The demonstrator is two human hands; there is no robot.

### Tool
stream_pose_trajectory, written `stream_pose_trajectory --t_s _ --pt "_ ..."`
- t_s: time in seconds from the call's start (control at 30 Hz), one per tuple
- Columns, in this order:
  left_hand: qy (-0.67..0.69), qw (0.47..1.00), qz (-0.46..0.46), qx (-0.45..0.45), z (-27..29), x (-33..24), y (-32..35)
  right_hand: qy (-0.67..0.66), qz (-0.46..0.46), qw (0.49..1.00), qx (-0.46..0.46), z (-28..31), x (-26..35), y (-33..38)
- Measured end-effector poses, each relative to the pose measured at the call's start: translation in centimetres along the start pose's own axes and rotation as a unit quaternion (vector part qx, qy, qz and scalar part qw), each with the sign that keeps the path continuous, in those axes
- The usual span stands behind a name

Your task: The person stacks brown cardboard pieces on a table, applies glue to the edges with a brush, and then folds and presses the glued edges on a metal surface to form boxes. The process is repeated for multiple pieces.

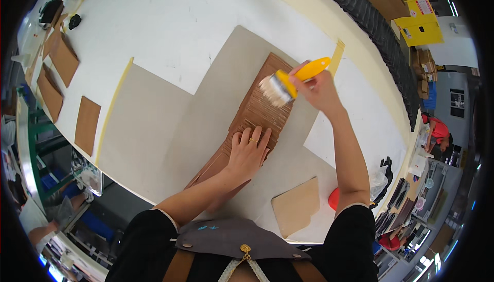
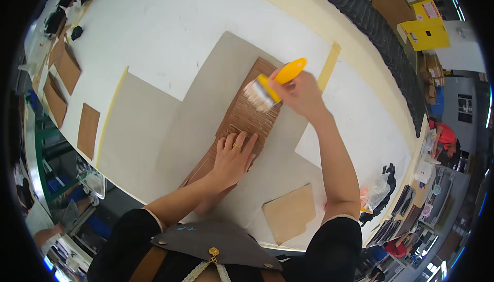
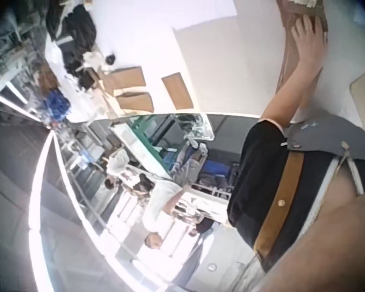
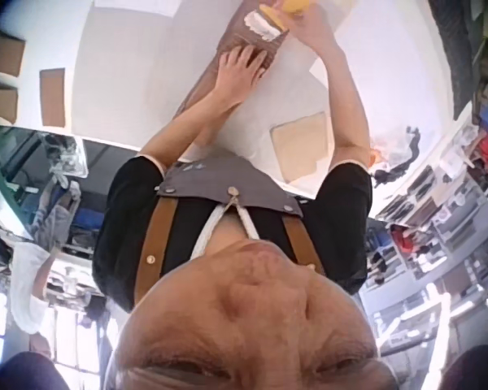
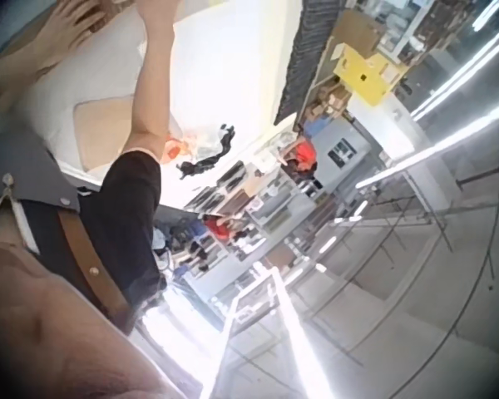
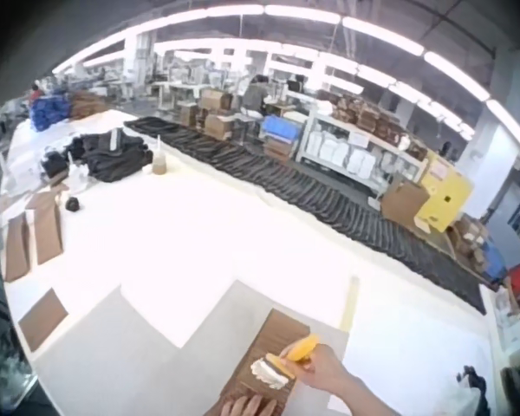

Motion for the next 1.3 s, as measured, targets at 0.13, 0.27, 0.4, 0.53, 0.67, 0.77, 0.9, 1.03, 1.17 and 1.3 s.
stream_pose_trajectory --t_s 0.13,0.27,0.4,0.53,0.67,0.77,0.9,1.03,1.17,1.3 --pt "0.001 1.0 0.003 -0.001 0.3 0.0 -0.1 0.062 0.009 0.994 0.091 -2.8 -0.3 -2.5" --pt "-0.013 1.0 -0.003 -0.007 0.6 -0.1 -0.2 0.16 0.01 0.98 -0.121 2.9 -1.7 -7.3" --pt "-0.027 1.0 -0.008 -0.012 0.7 -0.2 -0.3 0.087 0.085 0.992 -0.045 0.7 -1.4 -6.3" --pt "-0.016 1.0 -0.01 -0.002 0.6 -0.3 -0.3 0.124 0.007 0.992 -0.033 0.4 -1.8 -4.2" --pt "-0.025 1.0 -0.016 -0.003 0.6 -0.4 -0.3 0.248 -0.077 0.94 -0.222 5.6 -1.0 -1.7" --pt "-0.019 1.0 -0.015 -0.007 0.7 -0.4 -0.4 0.067 0.015 0.994 -0.087 2.0 0.1 -0.6" --pt "-0.02 1.0 -0.017 -0.005 0.7 -0.4 -0.5 0.279 -0.109 0.92 -0.252 7.5 -3.1 1.0" --pt "-0.029 1.0 -0.01 0.005 0.5 -0.3 -0.4 0.153 -0.004 0.985 -0.075 3.2 -0.9 -0.7" --pt "-0.023 1.0 -0.015 0.004 0.5 -0.4 -0.4 0.232 -0.068 0.954 -0.179 5.2 -3.3 -1.9" --pt "-0.033 0.999 -0.016 -0.011 0.6 -0.3 -0.5 0.097 0.086 0.981 -0.145 3.2 -1.5 -3.6"
Point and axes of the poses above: each hand's wrist, its own y-axis away from the middle knuckle, its own z-axis out of the back of the hand, x = y × z, the point moved 8 cm from there along -y, towards the middle knuckle, and after that the axes turned 5 degrees about z, right-handed, at the moved point
